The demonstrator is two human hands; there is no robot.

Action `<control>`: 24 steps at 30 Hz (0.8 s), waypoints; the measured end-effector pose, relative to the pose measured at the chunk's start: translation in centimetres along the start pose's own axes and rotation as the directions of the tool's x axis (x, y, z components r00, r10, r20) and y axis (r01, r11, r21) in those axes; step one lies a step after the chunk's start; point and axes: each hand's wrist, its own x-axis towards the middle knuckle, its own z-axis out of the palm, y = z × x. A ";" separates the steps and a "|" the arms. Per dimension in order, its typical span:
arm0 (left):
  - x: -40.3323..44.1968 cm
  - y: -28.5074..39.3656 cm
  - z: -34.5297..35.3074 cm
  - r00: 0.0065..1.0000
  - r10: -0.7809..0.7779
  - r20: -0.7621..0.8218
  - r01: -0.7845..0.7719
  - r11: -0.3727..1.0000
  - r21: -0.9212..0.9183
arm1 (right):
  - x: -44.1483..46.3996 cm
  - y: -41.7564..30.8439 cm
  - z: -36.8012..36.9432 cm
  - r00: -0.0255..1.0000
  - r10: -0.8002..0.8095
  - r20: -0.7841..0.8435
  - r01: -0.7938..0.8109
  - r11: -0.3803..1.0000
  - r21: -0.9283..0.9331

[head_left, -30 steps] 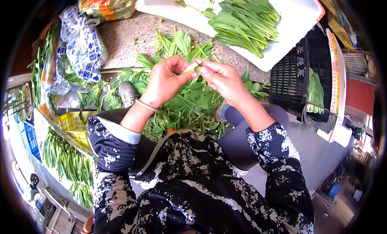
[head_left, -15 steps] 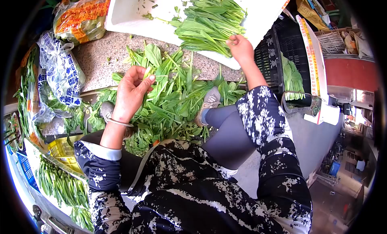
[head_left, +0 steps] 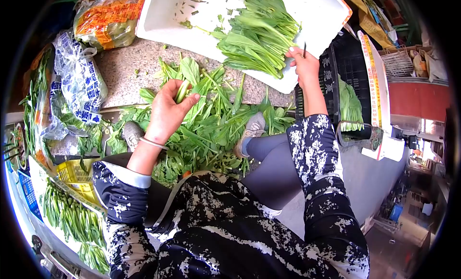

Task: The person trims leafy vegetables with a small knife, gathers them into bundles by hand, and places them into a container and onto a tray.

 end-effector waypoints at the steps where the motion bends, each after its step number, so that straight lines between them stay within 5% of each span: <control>1: 0.0 0.3 -0.2 1.000 -0.025 -0.004 0.025 0.991 0.130 | -0.4 -0.7 0.0 0.999 0.032 -0.008 -0.031 0.997 0.074; 4: -0.4 1.0 0.1 0.998 0.065 -0.024 -0.054 0.950 0.307 | -2.7 -3.3 0.3 0.998 0.059 0.024 -0.063 0.980 0.191; 6: -0.7 1.1 0.3 0.990 0.143 -0.014 -0.129 0.927 0.353 | -4.8 -4.7 1.1 0.974 0.024 0.225 -0.027 1.000 0.012; 8: -0.7 1.5 0.4 0.883 0.467 0.049 -0.404 0.702 0.587 | -7.4 -5.0 3.2 0.928 -0.034 0.371 0.051 0.998 -0.036; 12: -1.3 3.0 0.9 0.785 0.598 0.164 -0.554 0.559 0.617 | -12.2 -4.6 6.8 0.814 0.088 0.575 -0.004 0.989 -0.147; 16: -1.5 1.9 1.5 0.913 0.377 0.157 -0.397 0.730 0.556 | -13.8 -5.3 7.8 0.711 0.153 0.686 -0.209 0.978 -0.001; 20: -1.0 1.9 0.8 0.999 0.020 0.049 -0.034 0.951 0.307 | -13.0 -4.9 7.8 0.718 0.082 0.691 -0.250 0.957 0.146; 22: -0.8 1.4 0.8 0.984 -0.168 0.067 0.170 0.985 -0.027 | -13.1 -4.8 7.9 0.682 0.005 0.732 -0.302 0.913 0.275; 24: -0.6 1.0 0.7 0.984 -0.162 0.072 0.170 0.979 -0.116 | -13.7 -4.8 8.3 0.670 -0.019 0.742 -0.288 0.914 0.284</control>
